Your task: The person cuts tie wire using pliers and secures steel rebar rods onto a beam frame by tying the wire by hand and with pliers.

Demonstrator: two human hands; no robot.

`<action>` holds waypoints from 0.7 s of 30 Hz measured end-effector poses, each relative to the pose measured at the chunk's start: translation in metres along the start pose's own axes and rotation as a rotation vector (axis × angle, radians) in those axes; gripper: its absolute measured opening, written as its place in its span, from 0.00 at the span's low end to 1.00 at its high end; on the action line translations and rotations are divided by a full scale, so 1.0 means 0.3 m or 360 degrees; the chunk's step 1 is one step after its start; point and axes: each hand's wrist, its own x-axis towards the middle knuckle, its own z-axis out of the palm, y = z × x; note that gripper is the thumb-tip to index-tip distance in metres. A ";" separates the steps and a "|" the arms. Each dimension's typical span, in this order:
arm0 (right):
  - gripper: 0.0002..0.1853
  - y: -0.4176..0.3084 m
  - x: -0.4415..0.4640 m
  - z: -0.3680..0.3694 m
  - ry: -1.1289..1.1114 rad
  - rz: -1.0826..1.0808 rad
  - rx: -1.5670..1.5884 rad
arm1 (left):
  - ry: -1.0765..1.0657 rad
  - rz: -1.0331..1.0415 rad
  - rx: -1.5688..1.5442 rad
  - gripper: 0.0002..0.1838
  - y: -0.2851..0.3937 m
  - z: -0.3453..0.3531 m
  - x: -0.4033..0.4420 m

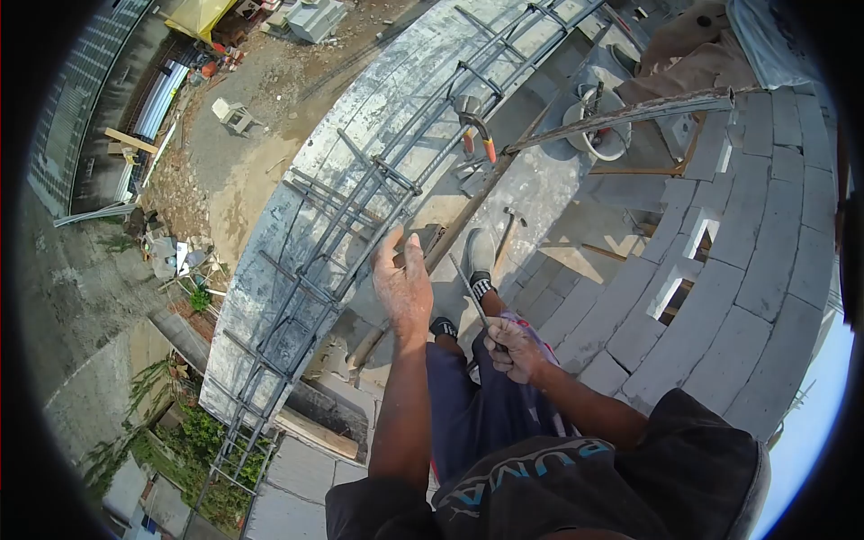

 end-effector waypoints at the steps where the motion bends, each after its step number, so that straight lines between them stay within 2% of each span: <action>1: 0.10 -0.028 -0.012 -0.015 -0.0004 0.0007 -0.0024 | 0.0127 0.0001 0.0051 0.18 0.000 0.032 0.045; 4: 0.11 -0.126 -0.048 -0.074 -0.0002 0.0034 -0.0092 | 0.0271 0.0008 0.0098 0.18 -0.002 0.094 0.148; 9: 0.13 -0.274 -0.065 -0.183 0.0088 0.0058 -0.0164 | 0.0335 0.0570 0.0728 0.19 -0.020 0.131 0.205; 12: 0.14 -0.333 -0.060 -0.229 0.0107 0.0049 -0.0144 | 0.0183 0.0168 0.0799 0.20 -0.001 0.149 0.250; 15: 0.14 -0.369 -0.048 -0.257 0.0068 0.0075 -0.0139 | 0.0304 0.0048 0.0588 0.20 -0.019 0.183 0.251; 18: 0.14 -0.388 -0.037 -0.244 0.0086 0.0107 -0.0176 | 0.0395 -0.0055 -0.0004 0.20 -0.050 0.209 0.246; 21: 0.13 -0.388 -0.017 -0.235 0.0065 0.0156 -0.0180 | 0.0392 -0.0471 -0.0323 0.21 0.097 0.214 0.225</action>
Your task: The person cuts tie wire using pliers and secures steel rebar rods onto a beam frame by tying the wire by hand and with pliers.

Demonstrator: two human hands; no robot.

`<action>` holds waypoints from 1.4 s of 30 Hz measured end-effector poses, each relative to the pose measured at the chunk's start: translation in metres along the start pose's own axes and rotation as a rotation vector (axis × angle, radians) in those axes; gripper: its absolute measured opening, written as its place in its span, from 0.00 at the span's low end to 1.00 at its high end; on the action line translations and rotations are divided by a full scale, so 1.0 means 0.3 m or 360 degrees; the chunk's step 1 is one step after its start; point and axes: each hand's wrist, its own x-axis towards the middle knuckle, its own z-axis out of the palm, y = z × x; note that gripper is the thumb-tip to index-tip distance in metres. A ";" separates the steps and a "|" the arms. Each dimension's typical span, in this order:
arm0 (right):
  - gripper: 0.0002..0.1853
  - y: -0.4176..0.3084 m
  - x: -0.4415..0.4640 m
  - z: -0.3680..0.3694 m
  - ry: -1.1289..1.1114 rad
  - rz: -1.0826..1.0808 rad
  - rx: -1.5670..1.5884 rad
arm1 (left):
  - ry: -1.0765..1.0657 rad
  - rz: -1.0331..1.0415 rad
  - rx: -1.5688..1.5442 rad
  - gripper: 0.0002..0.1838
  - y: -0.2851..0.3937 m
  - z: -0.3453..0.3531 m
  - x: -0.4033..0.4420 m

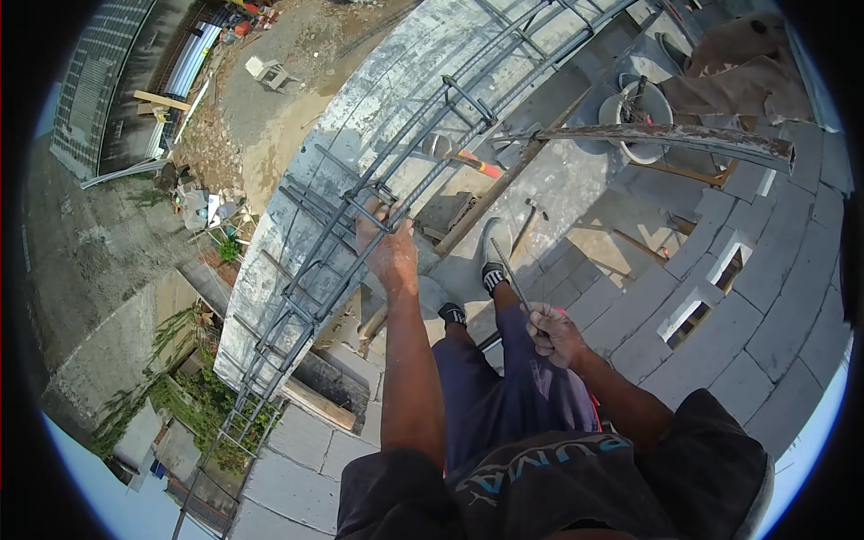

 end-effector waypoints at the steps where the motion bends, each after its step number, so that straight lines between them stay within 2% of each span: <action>1: 0.13 -0.001 0.005 0.005 -0.0016 0.0009 -0.0002 | -0.0007 0.0096 -0.0026 0.21 -0.015 -0.003 0.009; 3: 0.12 -0.004 0.016 0.018 -0.0055 0.0024 -0.0006 | -0.0017 0.0295 -0.0080 0.21 -0.050 -0.011 0.041; 6: 0.12 -0.007 0.024 0.041 -0.0074 0.0030 -0.0066 | -0.0018 0.0204 -0.0196 0.21 -0.052 -0.006 0.059; 9: 0.14 -0.007 0.039 0.042 -0.0090 0.0064 -0.0131 | -0.0046 0.0064 0.0067 0.22 0.013 -0.017 0.034; 12: 0.11 -0.005 0.040 0.045 -0.0073 0.0052 -0.0074 | -0.0092 0.0120 0.0114 0.23 0.004 -0.031 0.041; 15: 0.11 -0.013 0.038 0.042 -0.0064 0.0053 -0.0087 | -0.0152 0.0013 0.0089 0.22 0.001 -0.039 0.050; 18: 0.11 -0.019 0.038 0.038 -0.0046 0.0057 -0.0104 | -0.0054 -0.0010 0.0202 0.23 0.050 -0.034 0.014; 21: 0.13 -0.027 0.036 0.041 -0.0067 0.0056 -0.0169 | 0.0122 0.0295 0.0726 0.23 0.012 -0.073 0.000; 24: 0.12 -0.018 0.046 0.042 -0.0022 0.0095 -0.0169 | 0.0269 0.0319 0.0718 0.27 0.004 -0.128 -0.059; 27: 0.12 -0.007 0.056 0.048 -0.0022 0.0119 -0.0155 | 0.0530 0.0896 0.1270 0.33 -0.074 -0.180 -0.038; 30: 0.12 0.012 0.065 0.052 -0.0056 0.0084 -0.0140 | 0.0540 0.0483 0.1468 0.39 -0.077 -0.154 -0.008; 33: 0.12 0.024 0.069 0.050 -0.0069 0.0082 -0.0149 | 0.0370 0.0114 0.1325 0.40 -0.049 -0.147 0.059; 36: 0.12 0.030 0.065 0.049 -0.0070 0.0073 -0.0152 | 0.0337 0.0216 0.1248 0.38 -0.072 -0.141 0.080; 39: 0.12 0.030 0.062 0.039 -0.0096 0.0042 -0.0174 | 0.0373 0.0216 0.0932 0.34 -0.089 -0.150 0.070; 42: 0.12 0.027 0.061 0.030 -0.0074 0.0045 -0.0191 | 0.0406 0.1134 0.1633 0.32 -0.224 -0.214 0.017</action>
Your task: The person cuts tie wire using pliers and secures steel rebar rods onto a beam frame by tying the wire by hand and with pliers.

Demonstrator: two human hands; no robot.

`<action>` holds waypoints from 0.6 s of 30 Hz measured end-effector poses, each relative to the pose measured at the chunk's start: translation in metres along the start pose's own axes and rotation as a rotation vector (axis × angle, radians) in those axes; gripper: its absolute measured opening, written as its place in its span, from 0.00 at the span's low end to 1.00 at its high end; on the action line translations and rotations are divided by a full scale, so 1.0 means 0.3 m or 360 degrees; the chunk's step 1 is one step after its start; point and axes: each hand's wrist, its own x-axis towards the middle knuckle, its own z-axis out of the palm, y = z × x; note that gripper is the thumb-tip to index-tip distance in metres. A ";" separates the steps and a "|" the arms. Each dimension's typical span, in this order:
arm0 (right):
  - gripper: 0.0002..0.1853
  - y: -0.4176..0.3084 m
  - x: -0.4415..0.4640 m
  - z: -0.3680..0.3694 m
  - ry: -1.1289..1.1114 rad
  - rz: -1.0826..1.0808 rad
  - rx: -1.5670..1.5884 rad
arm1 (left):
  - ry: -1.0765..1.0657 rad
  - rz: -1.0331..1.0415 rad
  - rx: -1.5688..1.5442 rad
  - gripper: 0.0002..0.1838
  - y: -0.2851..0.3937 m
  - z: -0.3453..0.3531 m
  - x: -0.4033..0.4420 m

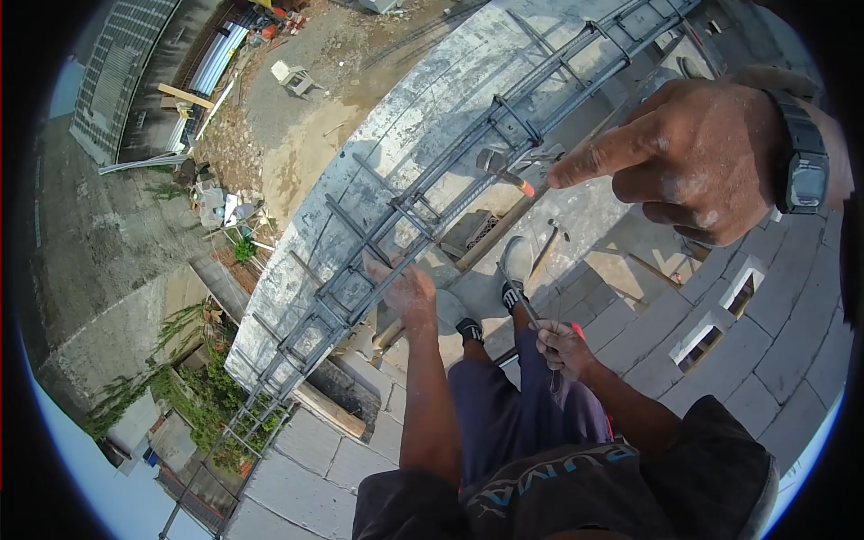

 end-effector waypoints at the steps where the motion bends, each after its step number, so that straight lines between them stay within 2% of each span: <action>1: 0.12 0.004 0.003 -0.001 -0.0023 0.0040 -0.0008 | -0.0150 -0.0414 -0.0202 0.31 0.018 -0.032 -0.034; 2: 0.12 0.007 0.008 -0.010 -0.0027 0.0051 -0.0007 | -0.0327 -0.0803 -0.0423 0.30 0.070 -0.076 -0.066; 3: 0.12 0.007 0.005 -0.026 -0.0015 0.0050 -0.0002 | -0.0360 -0.0881 -0.0574 0.29 0.151 -0.172 -0.093; 4: 0.12 0.013 0.002 -0.036 -0.0015 0.0047 -0.0002 | -0.0349 -0.0685 -0.0698 0.29 0.099 -0.164 -0.193; 5: 0.12 0.019 0.008 -0.041 -0.0013 0.0040 -0.0006 | -0.0542 -0.0978 -0.0808 0.29 0.198 -0.283 -0.207; 6: 0.13 0.022 0.007 -0.045 -0.0013 0.0042 -0.0016 | -0.0506 -0.0807 -0.0814 0.29 0.188 -0.311 -0.304; 7: 0.13 0.023 0.003 -0.050 -0.0006 0.0027 -0.0006 | -0.0555 -0.0745 -0.0601 0.29 0.122 -0.300 -0.444; 8: 0.13 0.025 0.002 -0.051 -0.0011 0.0025 -0.0003 | -0.0571 -0.0621 -0.0789 0.30 0.187 -0.400 -0.461; 10: 0.13 0.024 -0.013 -0.055 -0.0012 0.0034 0.0012 | -0.0769 -0.0596 -0.0970 0.31 0.177 -0.483 -0.594; 11: 0.14 0.019 -0.025 -0.050 -0.0004 0.0037 0.0024 | -0.0924 -0.0502 -0.0897 0.30 0.182 -0.534 -0.629; 12: 0.14 0.024 -0.031 -0.046 0.0004 0.0038 0.0038 | -0.1076 -0.0401 -0.0818 0.29 0.199 -0.576 -0.635; 15: 0.14 0.038 -0.038 -0.052 0.0044 -0.0020 0.0036 | -0.1269 -0.0109 -0.1295 0.26 0.275 -0.590 -0.587; 18: 0.14 0.059 -0.040 -0.062 0.0102 -0.0061 -0.0002 | -0.1456 -0.0226 -0.1701 0.22 0.428 -0.564 -0.463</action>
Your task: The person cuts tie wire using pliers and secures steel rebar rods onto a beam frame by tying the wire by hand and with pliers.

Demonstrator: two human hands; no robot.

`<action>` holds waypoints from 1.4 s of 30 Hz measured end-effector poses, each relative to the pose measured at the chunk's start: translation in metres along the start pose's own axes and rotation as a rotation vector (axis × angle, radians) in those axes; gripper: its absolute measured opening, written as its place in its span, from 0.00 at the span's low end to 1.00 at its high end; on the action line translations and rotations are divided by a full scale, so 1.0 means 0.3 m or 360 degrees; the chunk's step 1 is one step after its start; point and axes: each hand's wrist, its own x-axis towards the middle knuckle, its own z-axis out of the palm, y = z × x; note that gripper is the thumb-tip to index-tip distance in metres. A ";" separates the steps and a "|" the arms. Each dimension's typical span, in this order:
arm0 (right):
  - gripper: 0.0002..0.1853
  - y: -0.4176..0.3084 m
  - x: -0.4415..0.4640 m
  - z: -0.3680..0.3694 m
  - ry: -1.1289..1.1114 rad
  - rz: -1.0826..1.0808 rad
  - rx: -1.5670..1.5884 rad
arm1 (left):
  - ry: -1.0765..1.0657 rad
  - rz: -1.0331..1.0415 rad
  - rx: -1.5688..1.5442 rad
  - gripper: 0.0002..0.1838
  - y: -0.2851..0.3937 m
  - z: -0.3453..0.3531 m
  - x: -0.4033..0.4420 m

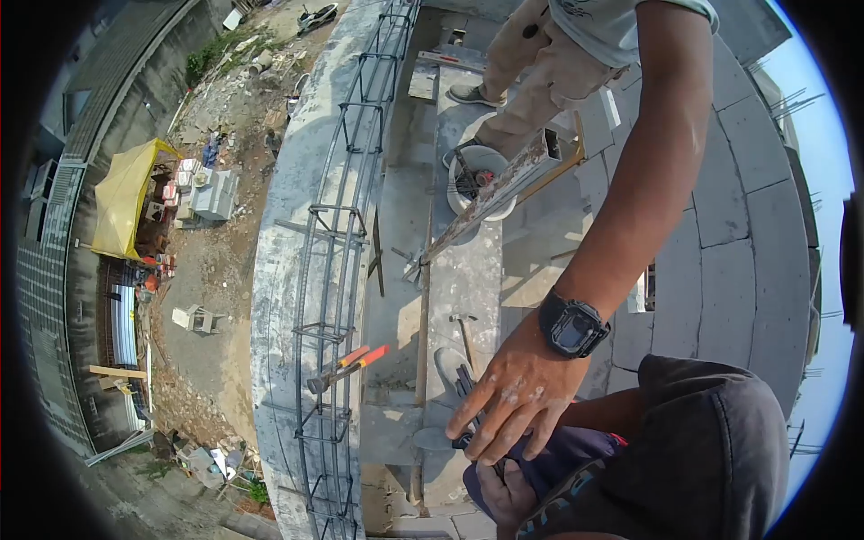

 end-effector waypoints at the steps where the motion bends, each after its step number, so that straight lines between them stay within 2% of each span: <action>1: 0.14 0.007 0.000 -0.002 0.0016 -0.0005 -0.0018 | -0.0032 0.0087 -0.0075 0.20 0.023 0.027 0.049; 5: 0.14 0.032 0.015 -0.011 0.0087 -0.0009 -0.0081 | 0.0005 0.0641 -0.0147 0.15 0.100 0.119 0.227; 8: 0.14 0.038 0.027 -0.025 0.0131 0.0004 -0.0116 | 0.0080 0.0825 -0.0193 0.11 0.201 0.147 0.288; 9: 0.14 0.038 0.030 -0.026 0.0140 0.0003 -0.0127 | -0.0009 0.0831 -0.0308 0.11 0.226 0.146 0.308; 11: 0.14 0.040 0.047 -0.032 0.0133 0.0000 -0.0146 | -0.0202 0.1060 -0.0360 0.10 0.279 0.124 0.370; 13: 0.14 0.018 0.035 -0.032 0.0078 -0.0015 -0.0166 | -0.0196 0.1184 -0.0260 0.10 0.325 0.125 0.429; 16: 0.13 -0.016 0.012 -0.020 0.0104 -0.0096 -0.0190 | -0.0440 0.0910 -0.0481 0.09 0.494 0.157 0.460; 17: 0.12 -0.020 0.009 -0.023 0.0071 -0.0083 -0.0149 | -0.0519 0.0692 -0.0796 0.12 0.557 0.174 0.463; 19: 0.11 -0.019 -0.001 -0.020 -0.0039 -0.0041 0.0014 | -0.0744 0.0876 -0.0136 0.24 0.545 0.133 0.523; 21: 0.10 -0.022 0.014 -0.010 -0.0151 0.0006 0.0178 | -0.0539 0.0965 -0.0197 0.24 0.590 0.135 0.513; 24: 0.08 -0.032 0.015 0.003 -0.0297 0.0054 0.0408 | -0.0322 0.0759 -0.0056 0.24 0.386 0.090 0.499; 25: 0.08 -0.035 0.012 0.010 -0.0333 0.0045 0.0482 | -0.0131 0.0673 0.0038 0.20 0.295 0.066 0.483; 27: 0.07 -0.059 -0.012 0.030 -0.0392 0.0030 0.0564 | 0.0287 0.0305 0.0085 0.20 0.110 0.021 0.423; 30: 0.08 -0.088 -0.050 0.084 -0.0462 0.0084 0.0492 | 0.0674 -0.0138 0.0117 0.21 -0.113 -0.012 0.324; 31: 0.09 -0.091 -0.048 0.088 -0.0593 0.0121 0.0443 | 0.0758 -0.0076 0.0125 0.19 -0.165 -0.008 0.293; 34: 0.12 -0.092 -0.067 0.148 -0.0480 0.0322 -0.0138 | 0.0342 -0.0709 -0.0830 0.17 -0.210 -0.034 0.224; 35: 0.13 -0.081 -0.066 0.162 -0.0500 0.0314 -0.0246 | 0.0412 -0.0750 -0.0948 0.18 -0.193 -0.032 0.209; 38: 0.14 -0.052 -0.071 0.202 -0.0531 0.0249 -0.0558 | 0.0538 -0.0621 -0.0959 0.21 -0.316 -0.038 0.165; 42: 0.14 -0.048 -0.089 0.304 -0.0511 0.0101 -0.0924 | 0.0632 -0.0470 -0.0805 0.22 -0.326 -0.087 0.109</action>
